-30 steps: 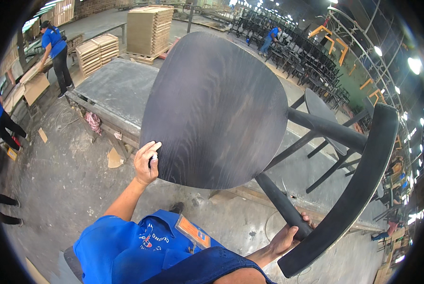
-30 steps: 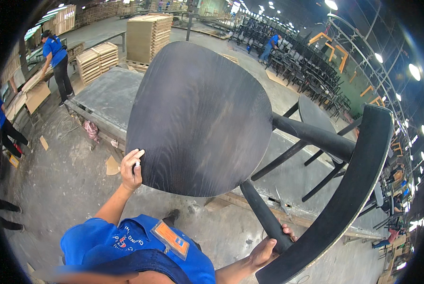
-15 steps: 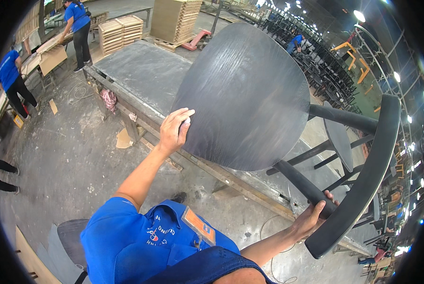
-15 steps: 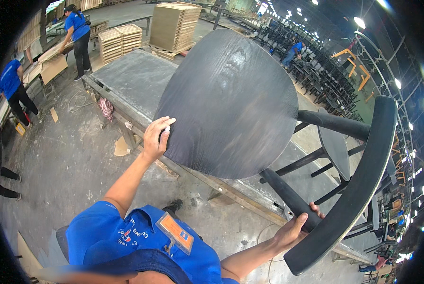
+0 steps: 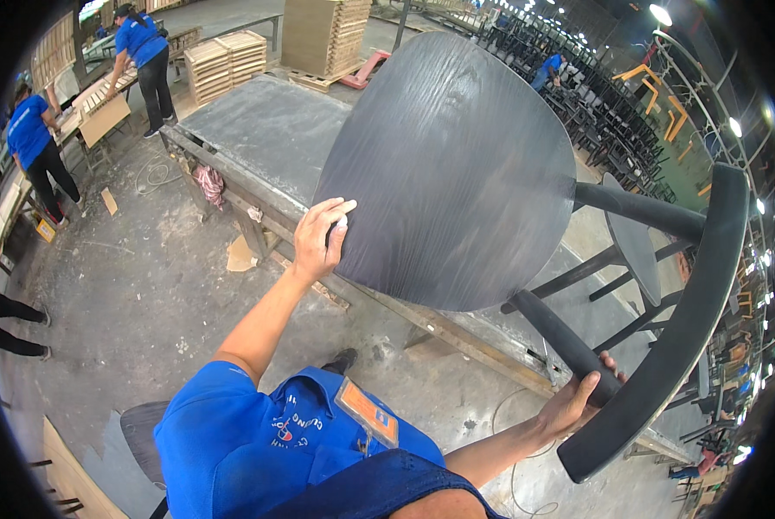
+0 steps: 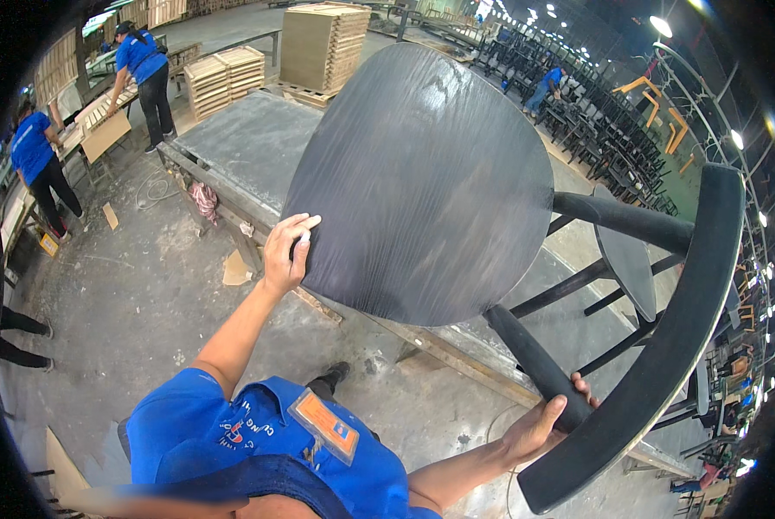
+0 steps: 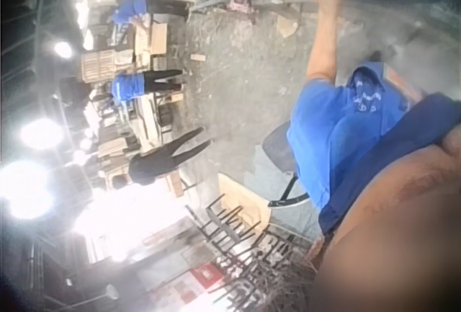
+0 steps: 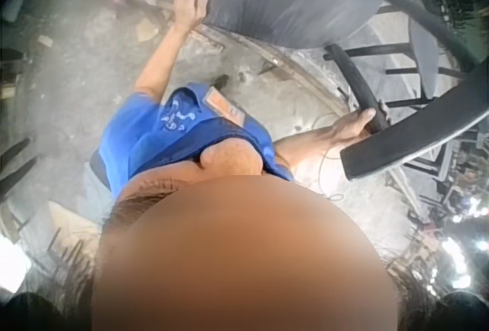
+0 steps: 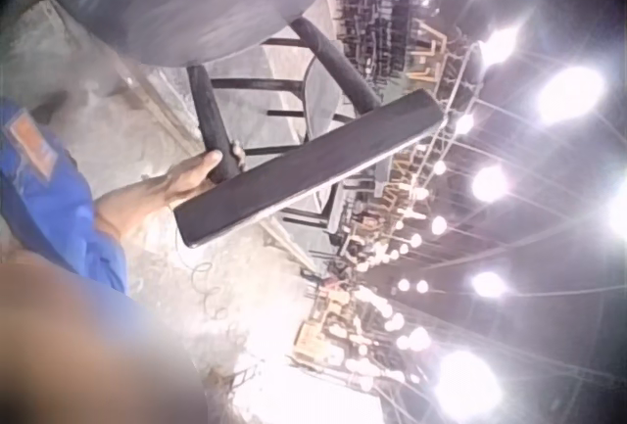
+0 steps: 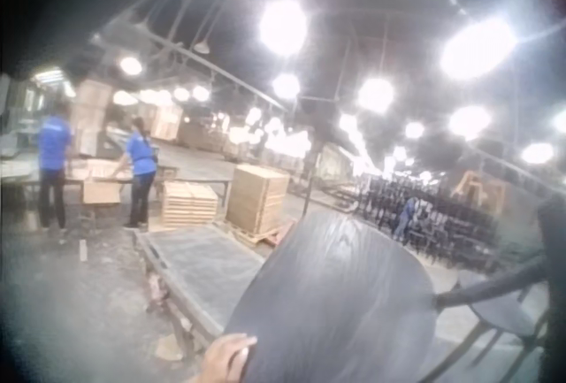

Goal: The person inspects a black chair by lifting, rotating, and running their hands over the seat and legs. They mark the chair with a white marker and then place it back on the floor.

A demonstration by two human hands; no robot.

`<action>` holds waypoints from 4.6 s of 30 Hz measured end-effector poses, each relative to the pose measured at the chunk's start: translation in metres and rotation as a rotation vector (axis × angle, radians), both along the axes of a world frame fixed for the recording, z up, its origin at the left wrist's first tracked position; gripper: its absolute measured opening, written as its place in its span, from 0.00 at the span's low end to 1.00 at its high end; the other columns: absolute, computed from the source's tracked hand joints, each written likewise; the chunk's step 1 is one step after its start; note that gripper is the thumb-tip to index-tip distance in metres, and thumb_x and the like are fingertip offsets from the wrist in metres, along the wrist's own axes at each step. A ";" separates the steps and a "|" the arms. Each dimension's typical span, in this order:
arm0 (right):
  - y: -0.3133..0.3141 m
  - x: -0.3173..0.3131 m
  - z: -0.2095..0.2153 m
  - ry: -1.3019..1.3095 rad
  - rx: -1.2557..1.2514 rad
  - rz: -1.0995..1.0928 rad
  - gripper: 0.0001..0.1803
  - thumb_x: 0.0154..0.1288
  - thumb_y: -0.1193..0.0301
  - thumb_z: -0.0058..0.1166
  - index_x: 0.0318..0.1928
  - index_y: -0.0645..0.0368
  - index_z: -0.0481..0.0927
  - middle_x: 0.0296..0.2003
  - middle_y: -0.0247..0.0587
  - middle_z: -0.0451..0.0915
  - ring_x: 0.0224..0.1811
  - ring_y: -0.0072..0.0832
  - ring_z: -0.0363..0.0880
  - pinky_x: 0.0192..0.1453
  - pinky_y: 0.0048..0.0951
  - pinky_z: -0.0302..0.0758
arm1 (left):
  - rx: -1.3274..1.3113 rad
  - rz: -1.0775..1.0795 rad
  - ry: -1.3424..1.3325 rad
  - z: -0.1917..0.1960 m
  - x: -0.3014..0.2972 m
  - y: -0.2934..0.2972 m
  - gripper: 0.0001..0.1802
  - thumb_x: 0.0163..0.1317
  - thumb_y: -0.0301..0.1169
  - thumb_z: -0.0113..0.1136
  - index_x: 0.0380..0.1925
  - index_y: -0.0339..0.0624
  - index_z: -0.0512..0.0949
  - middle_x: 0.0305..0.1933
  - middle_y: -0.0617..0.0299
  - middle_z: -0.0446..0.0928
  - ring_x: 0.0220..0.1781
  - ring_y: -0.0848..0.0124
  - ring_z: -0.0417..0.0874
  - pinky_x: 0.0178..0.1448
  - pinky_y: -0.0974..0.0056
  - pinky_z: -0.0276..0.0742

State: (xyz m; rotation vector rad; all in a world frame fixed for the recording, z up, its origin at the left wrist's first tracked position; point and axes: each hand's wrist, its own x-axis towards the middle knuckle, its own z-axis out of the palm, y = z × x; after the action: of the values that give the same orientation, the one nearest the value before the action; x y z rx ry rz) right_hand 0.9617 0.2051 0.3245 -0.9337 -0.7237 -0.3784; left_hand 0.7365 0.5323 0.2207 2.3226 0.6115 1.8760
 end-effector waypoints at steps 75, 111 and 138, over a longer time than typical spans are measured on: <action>0.001 -0.014 -0.016 -0.147 -0.222 -0.025 0.17 0.63 0.70 0.57 0.47 0.61 0.66 0.40 0.41 0.69 0.47 0.31 0.70 0.62 0.43 0.67 | -0.507 -0.048 0.167 0.141 0.069 0.089 0.24 0.50 0.28 0.64 0.47 0.48 0.66 0.45 0.56 0.72 0.48 0.59 0.78 0.51 0.53 0.73; -0.003 -0.041 -0.031 -0.096 -0.181 0.024 0.14 0.66 0.73 0.54 0.48 0.59 0.66 0.40 0.39 0.71 0.50 0.31 0.72 0.64 0.41 0.68 | -0.499 -0.106 0.087 0.129 0.047 0.088 0.25 0.49 0.27 0.65 0.47 0.49 0.66 0.44 0.59 0.71 0.46 0.60 0.78 0.48 0.54 0.74; 0.015 -0.052 -0.020 -0.076 -0.179 -0.066 0.12 0.65 0.75 0.54 0.45 0.65 0.68 0.39 0.43 0.70 0.45 0.32 0.72 0.56 0.40 0.75 | -0.565 -0.333 -0.379 0.084 0.030 0.083 0.10 0.66 0.22 0.47 0.47 0.39 0.67 0.32 0.50 0.80 0.30 0.67 0.84 0.33 0.63 0.79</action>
State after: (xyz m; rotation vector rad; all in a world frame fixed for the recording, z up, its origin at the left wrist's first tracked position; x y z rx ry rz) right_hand 0.9094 0.2205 0.3050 -1.1188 -0.8066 -0.4143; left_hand 0.7661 0.6151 0.3051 1.5582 0.5674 1.6489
